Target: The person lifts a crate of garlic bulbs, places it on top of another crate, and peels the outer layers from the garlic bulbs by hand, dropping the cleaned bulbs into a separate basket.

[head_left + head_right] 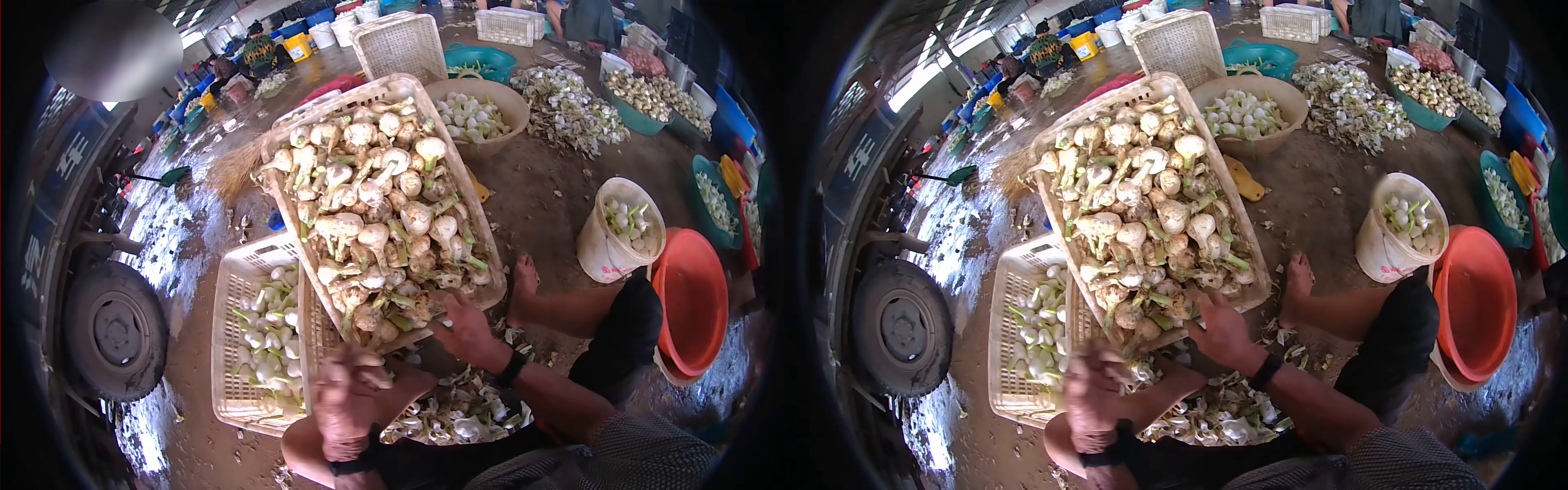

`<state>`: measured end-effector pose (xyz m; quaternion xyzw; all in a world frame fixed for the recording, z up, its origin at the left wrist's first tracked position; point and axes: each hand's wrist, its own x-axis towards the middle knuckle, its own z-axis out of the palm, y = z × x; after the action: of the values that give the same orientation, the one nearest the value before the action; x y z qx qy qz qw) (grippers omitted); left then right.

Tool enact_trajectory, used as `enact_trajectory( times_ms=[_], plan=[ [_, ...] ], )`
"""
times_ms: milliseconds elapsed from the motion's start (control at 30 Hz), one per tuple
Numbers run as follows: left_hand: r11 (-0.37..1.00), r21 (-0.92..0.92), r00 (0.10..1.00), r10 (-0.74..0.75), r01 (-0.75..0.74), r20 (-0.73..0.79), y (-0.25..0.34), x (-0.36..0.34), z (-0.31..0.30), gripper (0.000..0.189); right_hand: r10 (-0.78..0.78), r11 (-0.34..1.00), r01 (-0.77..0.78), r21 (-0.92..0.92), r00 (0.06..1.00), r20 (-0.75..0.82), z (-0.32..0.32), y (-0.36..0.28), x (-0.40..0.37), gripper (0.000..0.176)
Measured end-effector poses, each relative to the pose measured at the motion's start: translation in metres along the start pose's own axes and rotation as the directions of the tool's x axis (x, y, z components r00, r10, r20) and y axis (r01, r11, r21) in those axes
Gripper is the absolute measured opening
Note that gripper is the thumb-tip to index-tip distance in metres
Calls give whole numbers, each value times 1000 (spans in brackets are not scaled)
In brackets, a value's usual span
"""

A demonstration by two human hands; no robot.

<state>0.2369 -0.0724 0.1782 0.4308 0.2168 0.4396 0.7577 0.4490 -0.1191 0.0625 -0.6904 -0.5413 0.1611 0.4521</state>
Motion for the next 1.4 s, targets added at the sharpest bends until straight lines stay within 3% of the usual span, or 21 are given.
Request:
enact_trajectory(
  times_ms=[33,100,167,300,333,367,433,467,500,533,567,633,667,700,767,867,933,1033,1167,1333,1400],
  plan=[
    [997,57,998,-51,53,-43,-12,0,1,43,-112,984,104,-145,993,-47,7,1,7,55],
    [980,52,976,-183,190,-115,-33,-5,12,36,-70,986,69,-152,998,-2,14,-1,13,58],
    [891,420,985,-151,170,-79,-62,-9,0,47,-39,995,42,-94,999,38,21,6,19,59],
    [875,427,974,-207,228,-98,-86,-5,-2,54,54,993,-55,102,998,12,5,4,3,55],
    [706,708,1000,-24,27,-14,-83,-1,4,54,242,948,-262,181,962,124,-12,-15,2,52],
    [427,889,985,121,-165,125,-83,1,9,56,245,948,-264,177,962,124,-19,-19,-3,52],
    [374,916,989,88,-146,121,-89,0,9,60,326,693,-487,531,869,372,-26,-18,-23,50],
    [267,932,968,105,-247,227,-91,3,8,61,222,692,-399,602,911,348,-22,-19,-29,47],
    [157,926,938,107,-344,331,-93,3,8,61,234,687,-407,602,908,347,-26,-19,-34,47],
    [352,904,968,15,-240,251,-94,-1,11,58,283,645,-489,587,866,412,-33,-22,-42,45],
    [356,904,967,2,-237,253,-98,-2,10,58,325,600,-565,567,819,473,-42,-29,-46,43],
    [640,760,988,-8,-113,153,-105,-5,5,50,361,528,-618,583,784,505,-48,-28,-52,40],
    [757,653,992,-98,19,84,-99,-5,7,45,363,475,-615,630,789,497,-50,-22,-55,38],
    [754,656,991,-103,22,85,-92,-5,12,45,364,420,-607,674,793,488,-51,-19,-56,36],
    [876,316,929,-362,365,-72,-81,-3,22,51,362,448,-571,688,819,445,-55,-16,-57,30],
    [873,376,948,-316,310,-46,-88,-5,19,50,299,539,-517,665,856,423,-57,-8,-62,25],
    [869,407,954,-297,282,-28,-95,-7,14,48,265,724,-443,529,886,380,-61,-8,-60,22],
    [828,534,974,-226,175,32,-100,-8,10,48,210,792,-412,450,876,433,-70,-9,-57,23],
    [817,545,974,-228,189,5,-99,-8,12,47,280,738,-512,440,825,491,-75,-13,-55,23],
    [851,468,965,-260,238,-18,-96,-11,16,46,204,799,-422,428,860,468,-75,-9,-57,21],
    [853,485,972,-233,194,20,-97,-12,14,47,171,811,-380,445,881,440,-72,-6,-59,20]
  ],
)
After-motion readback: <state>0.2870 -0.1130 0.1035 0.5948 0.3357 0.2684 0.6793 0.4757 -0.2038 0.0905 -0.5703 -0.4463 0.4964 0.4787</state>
